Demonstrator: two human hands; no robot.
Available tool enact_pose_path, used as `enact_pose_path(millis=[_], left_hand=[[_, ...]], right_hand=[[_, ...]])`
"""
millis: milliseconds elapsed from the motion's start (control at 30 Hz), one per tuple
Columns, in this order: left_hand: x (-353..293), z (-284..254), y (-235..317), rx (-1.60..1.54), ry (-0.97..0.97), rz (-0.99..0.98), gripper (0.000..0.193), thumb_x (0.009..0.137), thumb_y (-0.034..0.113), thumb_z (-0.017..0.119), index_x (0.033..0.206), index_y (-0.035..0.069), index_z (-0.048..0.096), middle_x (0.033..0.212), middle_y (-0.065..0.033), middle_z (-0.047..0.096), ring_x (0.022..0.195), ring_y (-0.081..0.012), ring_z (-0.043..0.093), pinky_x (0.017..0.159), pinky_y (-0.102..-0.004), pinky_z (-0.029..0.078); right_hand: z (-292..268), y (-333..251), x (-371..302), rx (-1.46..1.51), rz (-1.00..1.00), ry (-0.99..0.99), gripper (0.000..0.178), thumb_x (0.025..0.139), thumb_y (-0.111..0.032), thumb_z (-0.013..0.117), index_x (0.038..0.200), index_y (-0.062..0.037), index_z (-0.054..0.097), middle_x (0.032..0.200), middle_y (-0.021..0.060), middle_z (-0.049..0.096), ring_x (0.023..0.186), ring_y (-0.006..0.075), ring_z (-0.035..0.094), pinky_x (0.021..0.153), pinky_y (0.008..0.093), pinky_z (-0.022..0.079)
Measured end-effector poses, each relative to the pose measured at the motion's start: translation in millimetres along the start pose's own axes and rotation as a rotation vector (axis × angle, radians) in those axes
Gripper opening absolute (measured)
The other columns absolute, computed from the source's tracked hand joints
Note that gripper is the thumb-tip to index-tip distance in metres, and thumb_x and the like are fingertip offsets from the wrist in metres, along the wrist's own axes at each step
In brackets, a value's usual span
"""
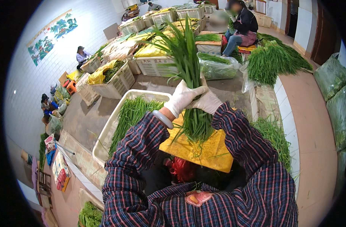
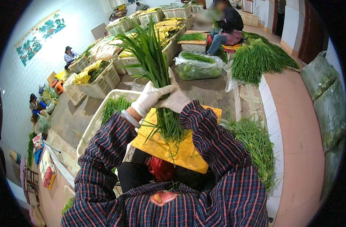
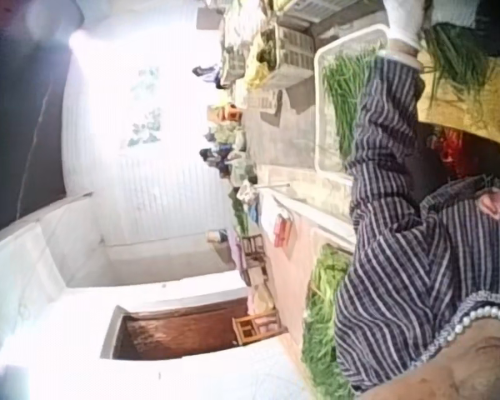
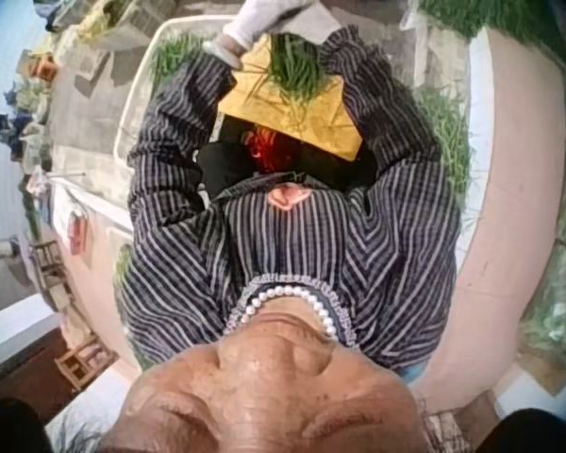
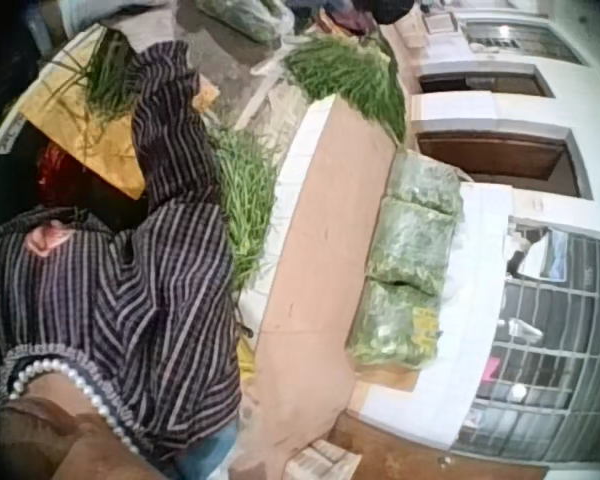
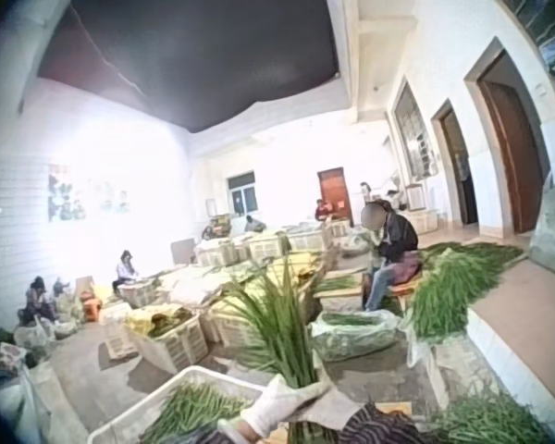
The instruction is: The person trims the ends of green onions using a knife on a yellow cutting board, then bundles them with red rubber bands and places them into a white basket. The person repeats this process for multiple bunches.
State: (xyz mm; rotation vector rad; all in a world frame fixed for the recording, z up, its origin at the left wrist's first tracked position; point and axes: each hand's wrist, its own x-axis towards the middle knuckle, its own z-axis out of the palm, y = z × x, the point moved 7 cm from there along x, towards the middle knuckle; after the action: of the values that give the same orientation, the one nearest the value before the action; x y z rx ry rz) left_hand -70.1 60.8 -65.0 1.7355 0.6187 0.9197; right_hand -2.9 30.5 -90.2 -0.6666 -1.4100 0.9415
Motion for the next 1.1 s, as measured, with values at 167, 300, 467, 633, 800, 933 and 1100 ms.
enact_pose_path(millis=[167,300,467,633,800,933,1100], left_hand=[[7,9,29,0.58,-0.294,0.108,0.06,0.075,0.037,0.072,0.118,0.0,0.052,0.108,-0.0164,0.061,0.1,-0.0228,0.056,0.086,-0.0335,0.045],[-3,0,43,0.648,-0.38,0.21,0.066,0.075,0.043,0.071,0.121,0.0,0.048,0.107,-0.0172,0.06,0.099,-0.0232,0.056,0.087,-0.0339,0.044],[-4,11,46,0.644,-0.463,0.291,0.063,0.071,0.045,0.072,0.114,0.002,0.054,0.106,-0.018,0.059,0.097,-0.0284,0.055,0.086,-0.0361,0.044],[-74,-15,114,0.766,0.209,0.674,0.048,0.079,0.038,0.067,0.107,0.001,0.058,0.092,-0.0118,0.062,0.091,-0.0227,0.059,0.082,-0.034,0.047],[-161,57,-14,-0.408,-0.519,-0.375,0.07,0.087,0.057,0.045,0.129,0.001,0.042,0.122,-0.015,0.05,0.11,-0.0234,0.05,0.095,-0.0386,0.04],[-171,143,-82,-1.327,-0.49,-0.555,0.097,0.077,0.075,0.034,0.14,0.002,0.023,0.137,-0.0179,0.037,0.128,-0.0297,0.032,0.106,-0.045,0.026],[-193,166,-81,-1.327,-0.044,-0.621,0.088,0.078,0.075,0.028,0.138,0.011,0.03,0.14,-0.0082,0.034,0.123,-0.0256,0.038,0.106,-0.0415,0.028]], right_hand=[[-20,18,2,0.136,0.059,0.041,0.055,0.089,-0.043,0.047,0.135,-0.0166,0.034,0.131,0.0135,0.045,0.114,0.0295,0.049,0.094,0.0562,0.041],[-3,-4,8,0.122,0.063,0.14,0.048,0.091,-0.019,0.05,0.135,-0.0092,0.033,0.132,0.013,0.043,0.113,0.0257,0.05,0.098,0.0425,0.041],[-34,11,4,-0.179,0.029,0.273,0.051,0.081,-0.004,0.061,0.127,0.0013,0.04,0.12,0.0104,0.053,0.103,0.0189,0.054,0.095,0.0298,0.042],[-56,-2,-21,-0.109,0.09,0.582,0.04,0.072,-0.001,0.071,0.109,0.0011,0.056,0.099,0.0063,0.064,0.086,0.0149,0.059,0.079,0.0266,0.048],[-56,-46,-49,-0.057,-0.052,0.86,0.035,0.073,-0.004,0.072,0.105,0.0018,0.059,0.099,0.0059,0.064,0.084,0.0149,0.059,0.079,0.0286,0.046],[-51,-21,-96,0.075,-0.1,0.945,0.044,0.076,-0.006,0.07,0.114,0.0037,0.053,0.111,0.0096,0.058,0.097,0.0192,0.055,0.091,0.0344,0.041],[-13,-16,-217,0.079,0.014,0.718,0.039,0.09,-0.021,0.052,0.123,-0.0006,0.045,0.129,0.0125,0.045,0.121,0.0225,0.041,0.106,0.0378,0.03]])
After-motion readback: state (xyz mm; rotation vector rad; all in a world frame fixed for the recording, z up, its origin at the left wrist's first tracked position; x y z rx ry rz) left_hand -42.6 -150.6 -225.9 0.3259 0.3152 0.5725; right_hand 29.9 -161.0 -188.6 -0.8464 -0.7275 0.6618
